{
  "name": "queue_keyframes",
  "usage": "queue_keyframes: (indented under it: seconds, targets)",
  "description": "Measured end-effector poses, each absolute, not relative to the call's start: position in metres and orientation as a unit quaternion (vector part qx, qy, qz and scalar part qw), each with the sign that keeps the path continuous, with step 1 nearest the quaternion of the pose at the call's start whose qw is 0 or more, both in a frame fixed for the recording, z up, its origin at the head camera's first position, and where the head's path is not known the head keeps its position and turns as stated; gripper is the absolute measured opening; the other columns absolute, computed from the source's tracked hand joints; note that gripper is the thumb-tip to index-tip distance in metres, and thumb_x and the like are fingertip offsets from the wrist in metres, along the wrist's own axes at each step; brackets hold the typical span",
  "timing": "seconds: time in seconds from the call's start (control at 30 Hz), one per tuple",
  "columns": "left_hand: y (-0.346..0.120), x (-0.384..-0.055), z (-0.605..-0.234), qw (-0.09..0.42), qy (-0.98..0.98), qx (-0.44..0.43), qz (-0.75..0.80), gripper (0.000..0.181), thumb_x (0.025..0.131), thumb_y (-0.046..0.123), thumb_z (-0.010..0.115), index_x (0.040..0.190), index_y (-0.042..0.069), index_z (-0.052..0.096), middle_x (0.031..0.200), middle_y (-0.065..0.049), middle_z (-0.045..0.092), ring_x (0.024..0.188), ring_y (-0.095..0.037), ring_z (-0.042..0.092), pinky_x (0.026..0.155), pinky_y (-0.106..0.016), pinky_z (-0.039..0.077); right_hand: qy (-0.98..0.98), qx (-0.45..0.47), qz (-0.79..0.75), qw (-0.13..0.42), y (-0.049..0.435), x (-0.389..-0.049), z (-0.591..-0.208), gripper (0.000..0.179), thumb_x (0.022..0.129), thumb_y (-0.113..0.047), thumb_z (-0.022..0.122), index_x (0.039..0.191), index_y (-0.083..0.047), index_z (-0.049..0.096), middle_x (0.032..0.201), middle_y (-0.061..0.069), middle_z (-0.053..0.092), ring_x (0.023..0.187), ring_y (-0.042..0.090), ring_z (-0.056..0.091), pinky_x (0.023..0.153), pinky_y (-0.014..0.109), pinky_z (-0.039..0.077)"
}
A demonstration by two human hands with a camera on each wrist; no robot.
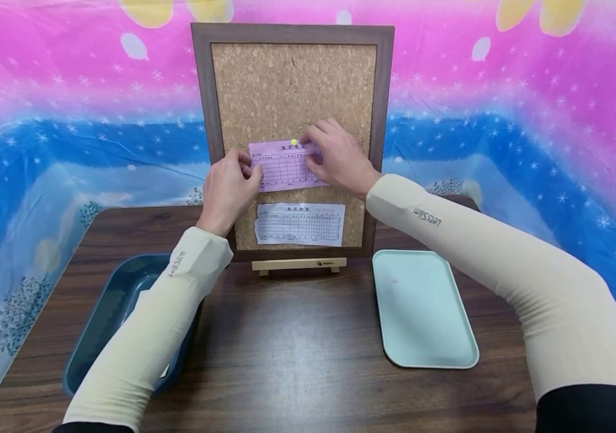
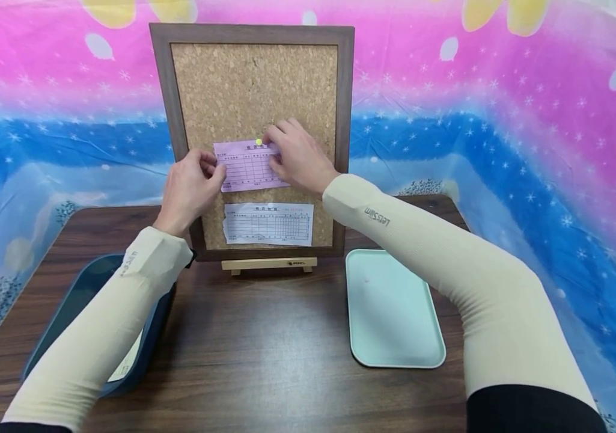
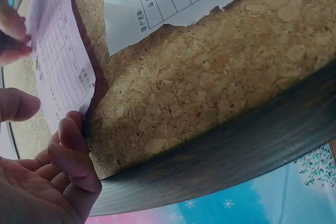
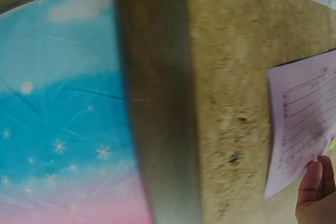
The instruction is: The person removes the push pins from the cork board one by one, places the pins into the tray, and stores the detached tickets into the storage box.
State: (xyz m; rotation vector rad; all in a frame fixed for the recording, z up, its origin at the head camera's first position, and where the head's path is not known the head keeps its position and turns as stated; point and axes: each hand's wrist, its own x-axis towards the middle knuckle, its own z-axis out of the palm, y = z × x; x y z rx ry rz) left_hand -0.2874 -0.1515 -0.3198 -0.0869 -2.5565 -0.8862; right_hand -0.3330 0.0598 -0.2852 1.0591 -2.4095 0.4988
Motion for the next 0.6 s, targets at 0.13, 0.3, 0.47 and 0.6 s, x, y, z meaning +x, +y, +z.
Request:
queue_keyframes:
  seconds: [0.13, 0.3, 0.47, 0.6]
  targets:
    - [-0.149, -0.289, -0.319, 0.220, -0.922, -0.025, -0.318, 0.026, 0.093, 0.027, 0.052, 0.104, 0.004, 0.059, 0.088, -0.007, 0.066, 0.077, -0.024, 0.060, 0.070, -0.040, 0.045, -0.872, 0.391, 0.188, 0.227, 0.050, -0.333, -0.284, 0.022, 0.081, -0.003, 0.066, 0.103, -0.003, 0.062, 0.103, 0.006, 0.059, 0.100, 0.020, 0.047, 0.088, 0.030, 0.039]
    - [-0.148, -0.289, -0.319, 0.220, -0.921, -0.027, -0.322, 0.026, 0.093, 0.027, 0.053, 0.103, 0.004, 0.060, 0.087, -0.007, 0.066, 0.078, -0.024, 0.061, 0.070, -0.040, 0.045, -0.870, 0.391, 0.196, 0.229, 0.043, -0.334, -0.285, 0.023, 0.081, -0.001, 0.067, 0.103, -0.003, 0.062, 0.103, 0.006, 0.059, 0.101, 0.021, 0.048, 0.088, 0.029, 0.039]
    - [-0.149, -0.289, -0.318, 0.221, -0.919, -0.023, -0.325, 0.025, 0.092, 0.026, 0.054, 0.103, 0.004, 0.060, 0.087, -0.007, 0.066, 0.078, -0.024, 0.061, 0.070, -0.040, 0.045, -0.873, 0.382, 0.197, 0.231, 0.037, -0.336, -0.286, 0.023, 0.080, 0.000, 0.067, 0.102, -0.003, 0.062, 0.098, 0.005, 0.057, 0.098, 0.021, 0.047, 0.087, 0.029, 0.039]
    - [-0.150, -0.291, -0.317, 0.217, -0.920, -0.020, -0.326, 0.025, 0.092, 0.026, 0.054, 0.103, 0.004, 0.059, 0.087, -0.007, 0.064, 0.078, -0.024, 0.059, 0.071, -0.040, 0.044, -0.875, 0.378, 0.198, 0.230, 0.035, -0.336, -0.286, 0.022, 0.080, 0.001, 0.066, 0.102, -0.003, 0.063, 0.097, 0.006, 0.056, 0.096, 0.021, 0.046, 0.085, 0.029, 0.038]
